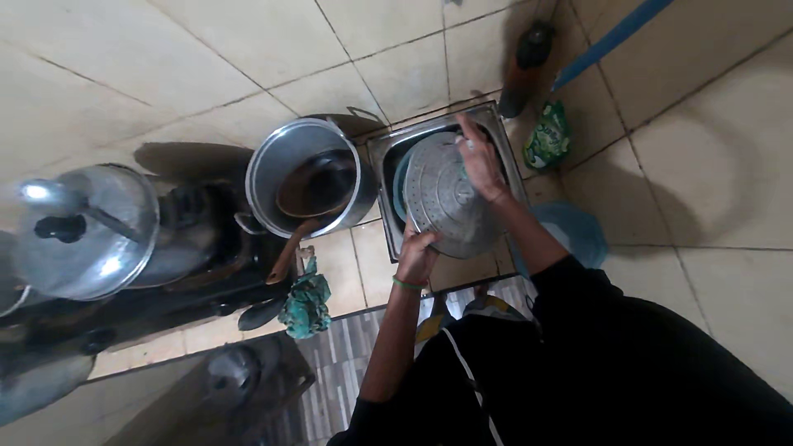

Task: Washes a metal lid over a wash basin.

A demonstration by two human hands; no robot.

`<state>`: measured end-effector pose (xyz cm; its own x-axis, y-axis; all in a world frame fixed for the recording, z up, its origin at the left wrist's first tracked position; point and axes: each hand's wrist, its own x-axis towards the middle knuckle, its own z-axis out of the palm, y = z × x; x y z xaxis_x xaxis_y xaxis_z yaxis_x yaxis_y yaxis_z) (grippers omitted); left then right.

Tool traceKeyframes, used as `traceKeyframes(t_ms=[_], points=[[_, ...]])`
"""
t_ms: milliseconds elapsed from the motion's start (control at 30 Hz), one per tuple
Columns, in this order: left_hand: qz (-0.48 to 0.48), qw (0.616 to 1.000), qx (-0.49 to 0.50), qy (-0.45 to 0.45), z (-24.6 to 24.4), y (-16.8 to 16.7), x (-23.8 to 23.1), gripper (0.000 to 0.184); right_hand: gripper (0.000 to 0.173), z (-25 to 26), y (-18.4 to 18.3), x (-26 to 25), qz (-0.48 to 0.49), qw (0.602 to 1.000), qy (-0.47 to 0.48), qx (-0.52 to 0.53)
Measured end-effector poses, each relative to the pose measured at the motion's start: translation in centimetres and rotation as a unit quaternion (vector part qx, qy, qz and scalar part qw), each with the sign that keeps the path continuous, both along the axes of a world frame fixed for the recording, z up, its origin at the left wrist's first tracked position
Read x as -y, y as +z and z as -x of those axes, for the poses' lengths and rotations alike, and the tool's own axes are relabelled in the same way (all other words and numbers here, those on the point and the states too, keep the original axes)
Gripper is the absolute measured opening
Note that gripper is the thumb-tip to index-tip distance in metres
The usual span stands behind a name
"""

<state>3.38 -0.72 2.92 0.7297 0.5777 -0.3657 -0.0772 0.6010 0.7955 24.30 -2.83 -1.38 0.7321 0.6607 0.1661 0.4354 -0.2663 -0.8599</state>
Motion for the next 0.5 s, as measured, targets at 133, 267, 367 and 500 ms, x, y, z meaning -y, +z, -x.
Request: traceKeyframes(t_ms=[133, 267, 367, 500], points=[[-0.030, 0.999, -0.025, -0.018, -0.5, 0.4, -0.3, 0.075, 0.044, 5.2, 2.6, -0.8, -0.116, 0.979, 0.155, 0.070], [-0.040, 0.998, -0.026, -0.034, -0.3, 0.3, 0.1, 0.078, 0.042, 0.6, 0.5, -1.3, -0.057, 0.997, 0.042, -0.025], [-0.051, 0.997, -0.033, -0.039, -0.6, 0.6, 0.3, 0.080, 0.044, -0.5, 0.4, -1.4, -0.030, 0.997, -0.022, -0.072], [-0.089, 0.993, -0.056, -0.059, -1.1, 1.0, -0.8, 0.078, 0.039, 6.2, 2.6, -0.3, -0.152, 0.977, 0.148, 0.022]])
